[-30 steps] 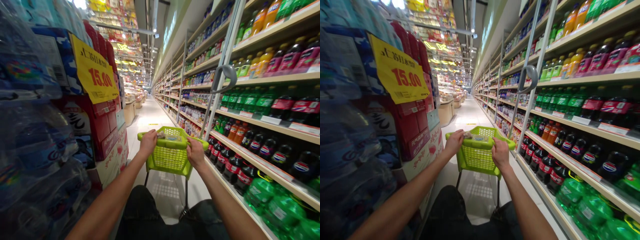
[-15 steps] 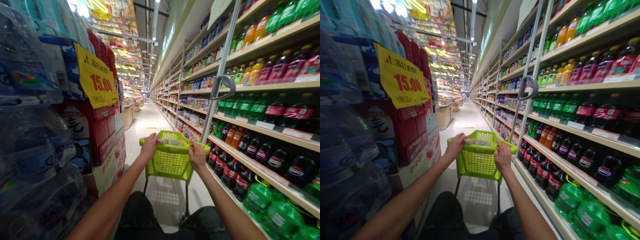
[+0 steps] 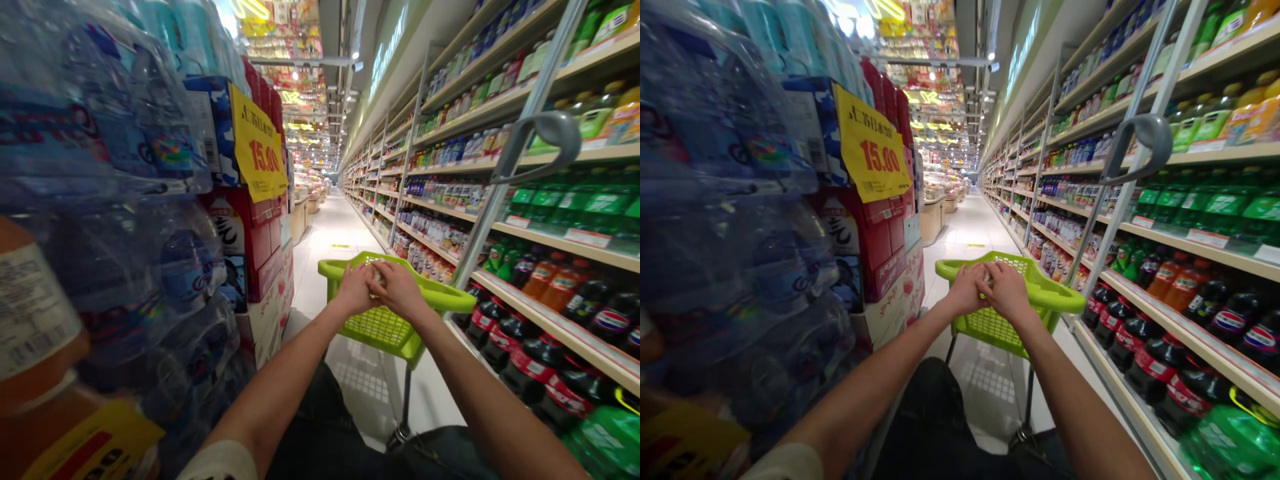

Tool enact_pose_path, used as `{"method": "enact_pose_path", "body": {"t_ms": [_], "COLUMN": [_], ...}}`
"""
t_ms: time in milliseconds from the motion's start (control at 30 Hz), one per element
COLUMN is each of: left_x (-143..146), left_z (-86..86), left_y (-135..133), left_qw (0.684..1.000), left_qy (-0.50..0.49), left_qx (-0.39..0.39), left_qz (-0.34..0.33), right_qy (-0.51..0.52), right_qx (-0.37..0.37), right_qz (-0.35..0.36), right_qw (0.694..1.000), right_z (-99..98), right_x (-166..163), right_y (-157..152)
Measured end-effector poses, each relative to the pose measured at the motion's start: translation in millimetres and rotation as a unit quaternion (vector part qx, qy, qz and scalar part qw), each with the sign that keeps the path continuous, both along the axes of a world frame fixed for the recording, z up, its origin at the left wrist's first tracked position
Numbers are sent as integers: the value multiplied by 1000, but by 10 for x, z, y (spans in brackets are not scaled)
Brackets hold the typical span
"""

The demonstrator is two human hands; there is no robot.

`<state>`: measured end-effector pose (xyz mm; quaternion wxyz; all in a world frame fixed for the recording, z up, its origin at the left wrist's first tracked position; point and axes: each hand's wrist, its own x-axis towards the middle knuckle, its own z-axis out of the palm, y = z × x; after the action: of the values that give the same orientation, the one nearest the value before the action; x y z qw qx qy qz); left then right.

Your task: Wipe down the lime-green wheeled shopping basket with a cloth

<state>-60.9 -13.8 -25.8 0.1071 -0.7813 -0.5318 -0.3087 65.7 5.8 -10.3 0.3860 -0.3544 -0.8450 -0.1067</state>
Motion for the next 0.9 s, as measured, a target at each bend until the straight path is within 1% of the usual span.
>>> {"method": "enact_pose_path", "body": {"t_ms": [100, 200, 267, 333, 400, 433, 500, 633, 700, 767, 900], "left_x": [-134, -218, -241, -224, -171, -135, -60, 38, 48, 39, 13], "left_z": [-43, -86, -107, -121, -128, -131, -137, -147, -153, -156, -151], "left_y": [5, 37, 47, 46, 43, 43, 47, 65, 71, 67, 31], "left_qw": [1000, 999, 998, 997, 996, 996, 995, 996, 996, 996, 995], "left_qy": [-17, -26, -33, -44, -56, -61, -66, -57, -48, -47, -60], "left_qx": [21, 45, 51, 55, 59, 62, 67, 67, 69, 74, 83], "left_qz": [0, 12, 22, 26, 26, 25, 26, 26, 21, 11, 0], "right_qy": [-7, 5, 20, 33, 48, 58, 76, 66, 63, 67, 93], "right_qx": [27, 65, 82, 94, 104, 108, 111, 100, 103, 111, 110], "right_qz": [16, 23, 3, -35, -74, -87, -83, 17, 34, 8, -120], "right_qw": [999, 998, 996, 994, 991, 989, 987, 993, 992, 992, 982], "right_z": [-85, -210, -291, -351, -382, -385, -371, -307, -299, -316, -304], "right_x": [11, 275, 562, 840, 990, 988, 825, 276, 213, 401, 1152], "right_y": [36, 67, 94, 122, 134, 127, 86, -29, -38, -3, 28]}}
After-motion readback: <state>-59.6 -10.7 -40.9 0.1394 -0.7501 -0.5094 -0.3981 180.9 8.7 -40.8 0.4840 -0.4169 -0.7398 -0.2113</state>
